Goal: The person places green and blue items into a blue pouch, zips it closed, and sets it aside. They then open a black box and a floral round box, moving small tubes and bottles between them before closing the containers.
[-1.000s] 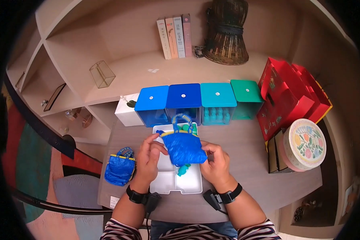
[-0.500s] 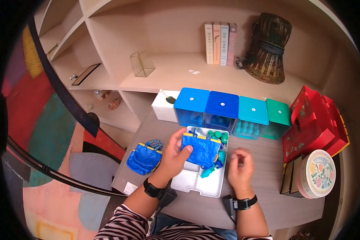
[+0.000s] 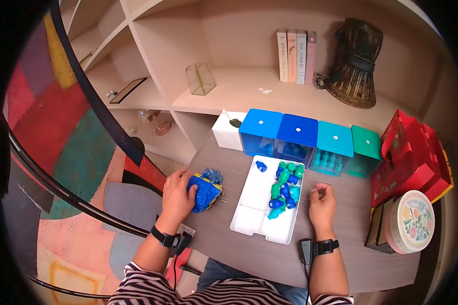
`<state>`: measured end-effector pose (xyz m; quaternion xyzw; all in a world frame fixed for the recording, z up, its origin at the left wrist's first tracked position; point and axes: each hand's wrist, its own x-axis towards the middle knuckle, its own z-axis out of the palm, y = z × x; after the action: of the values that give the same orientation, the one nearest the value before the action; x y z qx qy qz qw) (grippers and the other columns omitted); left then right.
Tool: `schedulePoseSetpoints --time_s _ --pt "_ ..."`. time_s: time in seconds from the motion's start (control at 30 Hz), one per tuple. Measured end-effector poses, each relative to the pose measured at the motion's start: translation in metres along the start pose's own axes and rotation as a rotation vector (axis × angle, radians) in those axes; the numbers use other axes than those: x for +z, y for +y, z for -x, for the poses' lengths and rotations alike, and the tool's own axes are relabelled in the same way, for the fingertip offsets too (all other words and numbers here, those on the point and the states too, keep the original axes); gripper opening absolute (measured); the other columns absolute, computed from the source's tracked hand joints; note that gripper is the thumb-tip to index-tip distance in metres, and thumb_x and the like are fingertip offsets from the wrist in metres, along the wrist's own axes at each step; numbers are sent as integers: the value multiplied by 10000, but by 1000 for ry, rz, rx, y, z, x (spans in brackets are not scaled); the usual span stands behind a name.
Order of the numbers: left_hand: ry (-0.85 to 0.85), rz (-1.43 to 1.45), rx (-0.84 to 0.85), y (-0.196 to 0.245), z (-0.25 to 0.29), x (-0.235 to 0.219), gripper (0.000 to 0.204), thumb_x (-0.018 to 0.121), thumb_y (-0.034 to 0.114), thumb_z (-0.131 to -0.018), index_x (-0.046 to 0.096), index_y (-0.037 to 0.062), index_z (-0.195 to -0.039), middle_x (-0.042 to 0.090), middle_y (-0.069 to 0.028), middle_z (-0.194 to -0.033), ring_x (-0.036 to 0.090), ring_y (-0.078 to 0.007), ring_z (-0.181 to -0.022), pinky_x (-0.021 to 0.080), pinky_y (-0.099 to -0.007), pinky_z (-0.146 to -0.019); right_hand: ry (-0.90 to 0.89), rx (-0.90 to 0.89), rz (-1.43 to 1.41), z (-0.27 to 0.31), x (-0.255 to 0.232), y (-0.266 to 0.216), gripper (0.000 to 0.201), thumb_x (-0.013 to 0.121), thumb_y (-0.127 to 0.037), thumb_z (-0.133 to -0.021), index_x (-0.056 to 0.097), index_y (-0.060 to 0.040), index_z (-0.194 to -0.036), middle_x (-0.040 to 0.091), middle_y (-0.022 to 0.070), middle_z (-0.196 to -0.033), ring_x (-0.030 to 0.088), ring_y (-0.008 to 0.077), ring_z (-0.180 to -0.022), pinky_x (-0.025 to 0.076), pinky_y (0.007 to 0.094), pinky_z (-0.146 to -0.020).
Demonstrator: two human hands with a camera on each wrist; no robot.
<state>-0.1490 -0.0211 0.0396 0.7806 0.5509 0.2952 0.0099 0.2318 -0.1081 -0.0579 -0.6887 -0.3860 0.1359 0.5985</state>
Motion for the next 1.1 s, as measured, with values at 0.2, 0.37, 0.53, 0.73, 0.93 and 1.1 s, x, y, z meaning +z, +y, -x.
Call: schedulePoseSetpoints --time_s 0.2,0.37,0.53,0.73,0.93,1.1 --pt "-167 -150 17 26 16 12 658 780 501 -787 654 142 -1325 387 -199 -1557 304 -480 -1450 220 -732 -1116 0 48 0 2 -2 3 122 661 -84 -908 656 -21 -1012 643 45 -713 594 140 -633 488 302 -630" --pt "-364 -78 -72 -10 18 22 791 815 527 -744 601 143 -1401 312 -256 -1596 312 -502 -1445 288 -579 -1168 25 70 -1 3 -2 2 129 683 -112 -893 675 -19 -983 644 64 -727 602 151 -638 492 317 -630" --pt "-307 -43 -48 -14 19 29 822 815 503 -755 563 91 -1420 332 -322 -1554 407 -471 -1400 358 -480 -1151 -13 63 109 6 -5 -20 135 694 -123 -881 684 -21 -969 672 110 -859 627 194 -674 514 345 -654" --pt "-279 18 -22 -11 -6 40 764 802 451 -785 565 60 -1397 358 -282 -1557 441 -456 -1377 383 -460 -1137 -26 60 147 7 -8 -29 137 690 -122 -879 686 -21 -971 675 115 -879 642 200 -699 520 345 -666" --pt "-327 12 0 -10 -18 43 785 792 495 -778 568 63 -1395 379 -308 -1531 418 -461 -1390 348 -499 -1151 -15 93 100 9 -8 -31 131 685 -125 -886 684 -18 -961 682 115 -889 645 197 -704 525 340 -679" --pt "-312 -7 -1 -5 -18 41 779 790 483 -778 566 69 -1398 374 -304 -1537 374 -465 -1416 236 -573 -1190 -17 105 117 8 -7 -26 124 687 -115 -880 683 -17 -956 684 116 -862 647 196 -697 526 341 -676"
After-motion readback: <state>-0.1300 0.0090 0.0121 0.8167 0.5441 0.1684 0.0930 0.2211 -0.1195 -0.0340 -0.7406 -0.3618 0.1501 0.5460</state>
